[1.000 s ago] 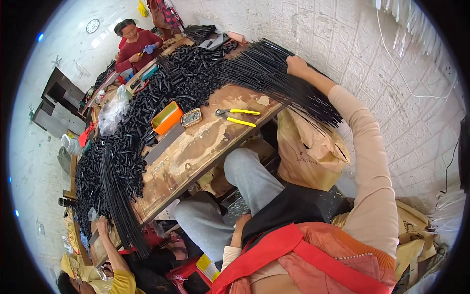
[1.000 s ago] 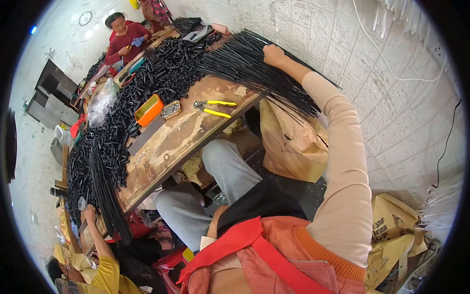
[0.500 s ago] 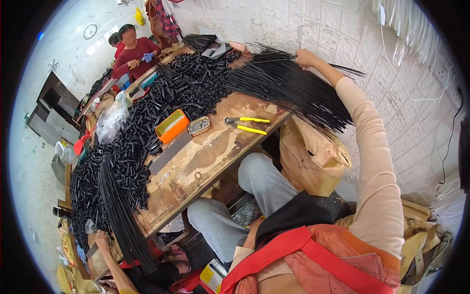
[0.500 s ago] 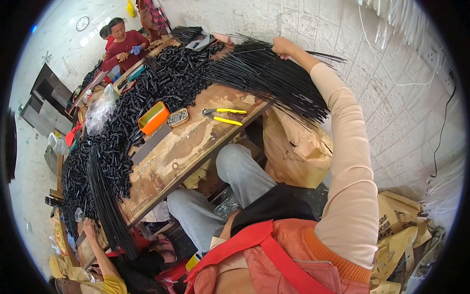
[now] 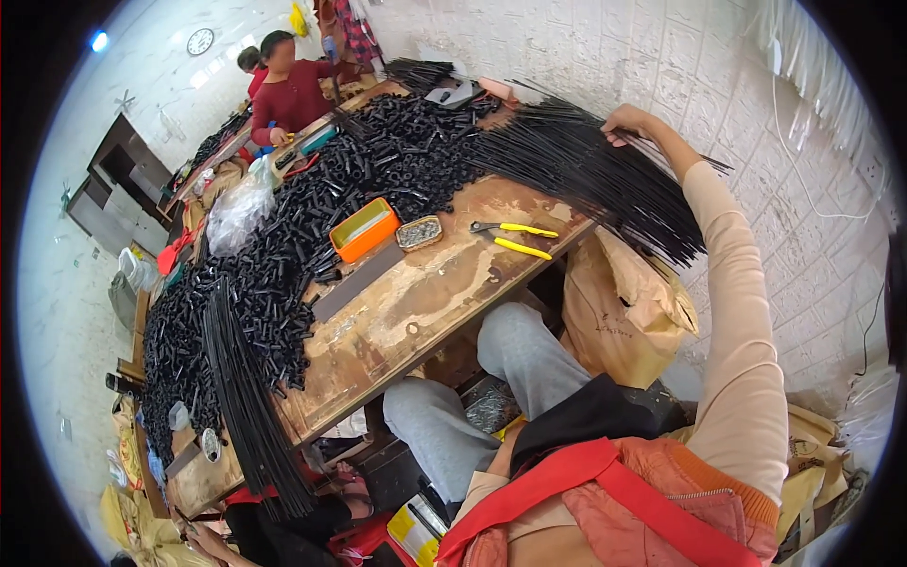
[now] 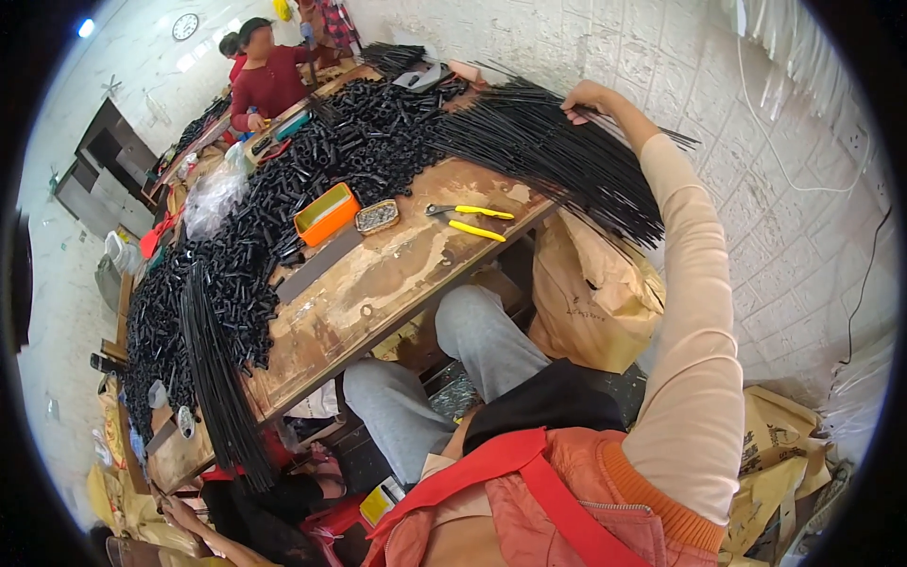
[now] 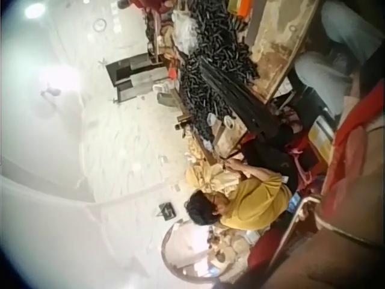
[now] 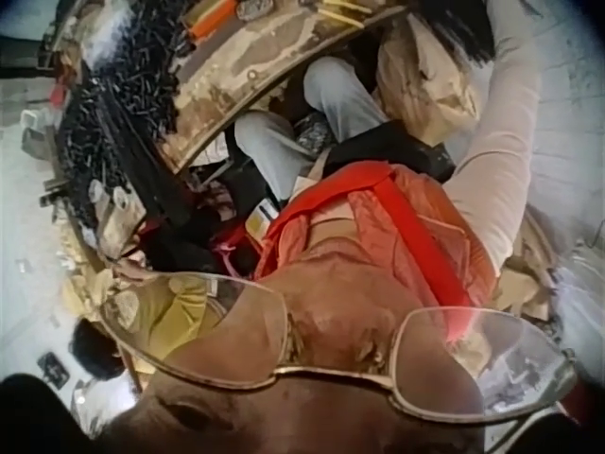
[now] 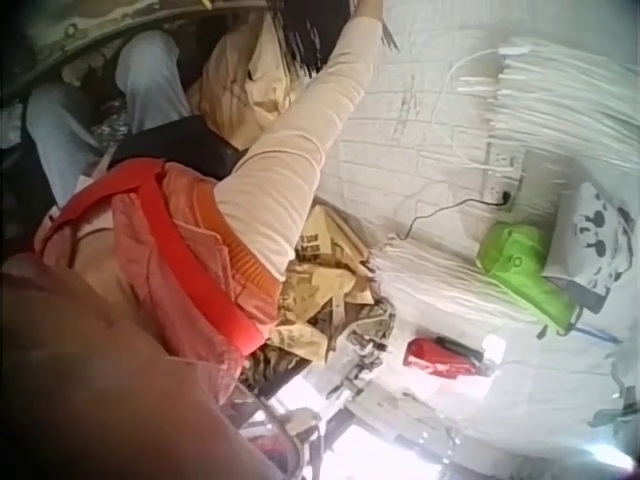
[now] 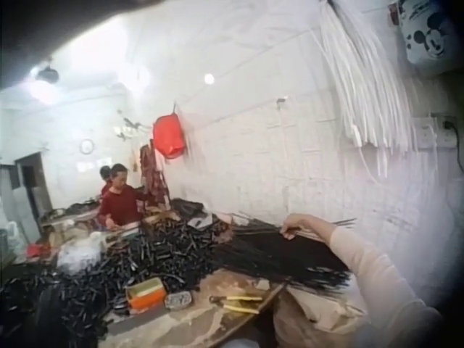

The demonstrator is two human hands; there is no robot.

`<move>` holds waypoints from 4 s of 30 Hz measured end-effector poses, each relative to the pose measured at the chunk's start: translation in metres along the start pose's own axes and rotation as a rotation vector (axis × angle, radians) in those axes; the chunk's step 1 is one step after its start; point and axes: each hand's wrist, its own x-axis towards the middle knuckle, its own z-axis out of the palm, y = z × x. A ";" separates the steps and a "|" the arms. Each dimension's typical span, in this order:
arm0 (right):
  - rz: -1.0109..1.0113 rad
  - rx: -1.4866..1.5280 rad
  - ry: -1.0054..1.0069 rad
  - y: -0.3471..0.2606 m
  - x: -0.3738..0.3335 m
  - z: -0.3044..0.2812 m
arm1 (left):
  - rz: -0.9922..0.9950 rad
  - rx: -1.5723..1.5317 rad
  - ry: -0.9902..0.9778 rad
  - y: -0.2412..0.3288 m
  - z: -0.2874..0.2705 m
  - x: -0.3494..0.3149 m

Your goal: Assembling electrical cables by attaching connectors and using a hand tool.

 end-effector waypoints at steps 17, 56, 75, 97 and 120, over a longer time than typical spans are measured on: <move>-0.156 -0.540 -0.029 -0.009 0.018 -0.017 | -0.179 0.226 -0.620 0.131 0.029 -0.107; -0.730 -0.163 -1.186 -0.192 -0.290 0.298 | -0.445 -1.982 -0.315 0.545 -0.188 0.261; -0.619 0.697 -1.115 -0.257 -0.252 0.351 | -0.456 -2.309 -0.649 0.597 -0.191 0.206; -0.831 0.106 -0.929 -0.170 -0.297 0.306 | -0.577 -2.382 -0.556 0.618 -0.199 0.200; -0.767 0.147 -0.782 -0.152 -0.307 0.301 | -0.579 -2.252 -0.442 0.635 -0.211 0.186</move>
